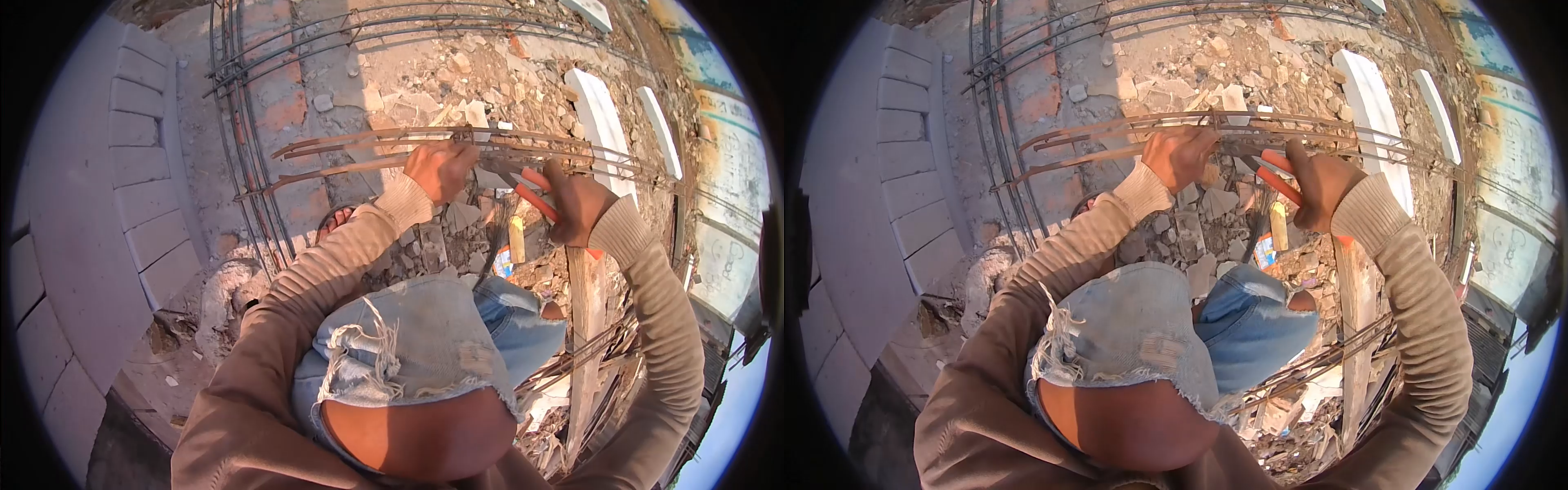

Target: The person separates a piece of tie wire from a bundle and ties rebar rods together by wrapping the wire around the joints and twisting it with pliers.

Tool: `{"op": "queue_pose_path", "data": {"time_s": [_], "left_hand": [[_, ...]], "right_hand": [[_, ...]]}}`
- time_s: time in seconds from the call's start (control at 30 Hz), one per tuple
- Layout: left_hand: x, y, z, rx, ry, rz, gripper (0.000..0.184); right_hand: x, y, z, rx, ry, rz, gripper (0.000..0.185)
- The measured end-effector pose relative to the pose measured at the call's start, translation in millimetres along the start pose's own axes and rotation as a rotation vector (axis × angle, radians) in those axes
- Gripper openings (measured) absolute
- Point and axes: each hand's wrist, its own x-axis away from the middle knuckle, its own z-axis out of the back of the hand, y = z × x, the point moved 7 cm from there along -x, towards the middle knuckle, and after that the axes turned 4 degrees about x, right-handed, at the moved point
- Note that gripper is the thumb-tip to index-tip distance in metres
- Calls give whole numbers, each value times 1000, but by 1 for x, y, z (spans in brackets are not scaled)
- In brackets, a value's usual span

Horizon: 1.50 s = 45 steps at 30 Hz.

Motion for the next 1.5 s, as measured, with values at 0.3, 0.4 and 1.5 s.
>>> {"op": "queue_pose_path", "data": {"time_s": [0.3, 0.4, 1.5], "left_hand": [[-2, 0, -1, 35, -52, 93, 7], [-3, -3, -2, 15, -61, 184, 10], [4, 8, -11, -53, -286, 73, 15]], "right_hand": [[22, -49, 28, 907, 614, -22, 44], [21, -43, 28, 651, 383, -144, 35], [35, -1, -88, -925, -125, -182, 54]]}}
